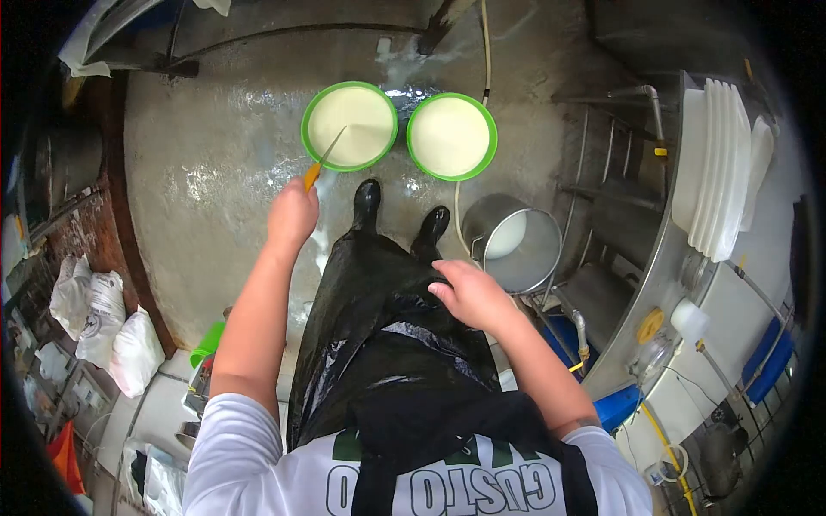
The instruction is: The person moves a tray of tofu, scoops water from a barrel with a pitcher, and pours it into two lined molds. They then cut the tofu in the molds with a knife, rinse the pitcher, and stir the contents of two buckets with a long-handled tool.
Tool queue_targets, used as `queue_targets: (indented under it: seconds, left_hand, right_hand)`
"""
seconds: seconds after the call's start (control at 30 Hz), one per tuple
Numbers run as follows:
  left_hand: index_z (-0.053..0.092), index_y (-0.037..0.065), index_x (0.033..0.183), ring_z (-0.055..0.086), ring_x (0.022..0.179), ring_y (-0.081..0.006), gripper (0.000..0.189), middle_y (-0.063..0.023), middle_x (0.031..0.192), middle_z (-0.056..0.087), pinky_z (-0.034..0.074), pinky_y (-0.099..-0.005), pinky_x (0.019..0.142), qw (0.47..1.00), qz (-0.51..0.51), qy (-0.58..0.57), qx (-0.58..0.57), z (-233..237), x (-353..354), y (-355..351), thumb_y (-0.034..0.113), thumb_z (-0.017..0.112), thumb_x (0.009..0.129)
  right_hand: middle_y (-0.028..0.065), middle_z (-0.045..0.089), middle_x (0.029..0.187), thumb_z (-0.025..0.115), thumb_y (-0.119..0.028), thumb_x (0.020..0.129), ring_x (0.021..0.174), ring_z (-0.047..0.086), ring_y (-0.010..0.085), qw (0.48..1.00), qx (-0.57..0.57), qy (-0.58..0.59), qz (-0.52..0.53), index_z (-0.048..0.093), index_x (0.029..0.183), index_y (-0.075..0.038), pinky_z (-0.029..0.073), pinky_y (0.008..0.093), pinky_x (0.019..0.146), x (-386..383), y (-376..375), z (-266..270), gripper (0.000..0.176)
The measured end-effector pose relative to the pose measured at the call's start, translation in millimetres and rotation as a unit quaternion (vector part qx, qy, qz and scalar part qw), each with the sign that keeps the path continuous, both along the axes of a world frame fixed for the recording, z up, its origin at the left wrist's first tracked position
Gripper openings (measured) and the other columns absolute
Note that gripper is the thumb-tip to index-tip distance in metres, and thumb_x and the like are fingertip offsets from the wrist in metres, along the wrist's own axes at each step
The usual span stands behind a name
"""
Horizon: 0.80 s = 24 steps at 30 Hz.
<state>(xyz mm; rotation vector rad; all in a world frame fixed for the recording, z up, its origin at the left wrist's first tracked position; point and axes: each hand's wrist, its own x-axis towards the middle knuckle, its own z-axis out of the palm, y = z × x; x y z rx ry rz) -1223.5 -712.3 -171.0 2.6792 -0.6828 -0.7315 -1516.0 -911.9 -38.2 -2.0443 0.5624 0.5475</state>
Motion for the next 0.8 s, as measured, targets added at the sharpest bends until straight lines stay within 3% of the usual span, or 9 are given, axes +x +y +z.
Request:
queue_targets:
  seconds: [0.13, 0.47, 0.8]
  left_hand:
    - [0.065, -0.001, 0.107, 0.071, 0.092, -0.0499, 0.028, -0.0304, 0.096, 0.073, 0.058, -0.0571, 0.082, 0.999, -0.001, 0.010, 0.043, -14, 8, -5, 0.025, 0.062, 0.099]
    - [0.065, -0.001, 0.111, 0.071, 0.096, -0.0485, 0.029, -0.0310, 0.100, 0.073, 0.056, -0.0576, 0.087, 0.994, 0.017, 0.070, 0.084, -46, 2, -14, 0.024, 0.059, 0.099]
    - [0.064, -0.002, 0.107, 0.069, 0.092, -0.0513, 0.027, -0.0314, 0.096, 0.071, 0.055, -0.0601, 0.083, 0.998, 0.032, 0.044, 0.029, 1, 27, -3, 0.024, 0.059, 0.100]
  right_hand:
    - [0.0227, 0.068, 0.127, 0.067, -0.031, 0.101, 0.117, 0.065, 0.0424, 0.998, 0.027, 0.061, 0.011, 0.063, 0.133, -0.001, 0.054, 0.0498, 0.099, 12, 12, 2, 0.044]
    - [0.0237, 0.067, 0.130, 0.067, -0.032, 0.101, 0.119, 0.064, 0.0431, 0.996, 0.050, 0.079, 0.008, 0.062, 0.134, 0.000, 0.053, 0.0498, 0.101, 18, 21, -13, 0.046]
    - [0.0231, 0.068, 0.128, 0.066, -0.032, 0.102, 0.118, 0.065, 0.0418, 0.996, 0.046, 0.078, -0.011, 0.063, 0.134, -0.001, 0.053, 0.0477, 0.100, 23, 22, -17, 0.045]
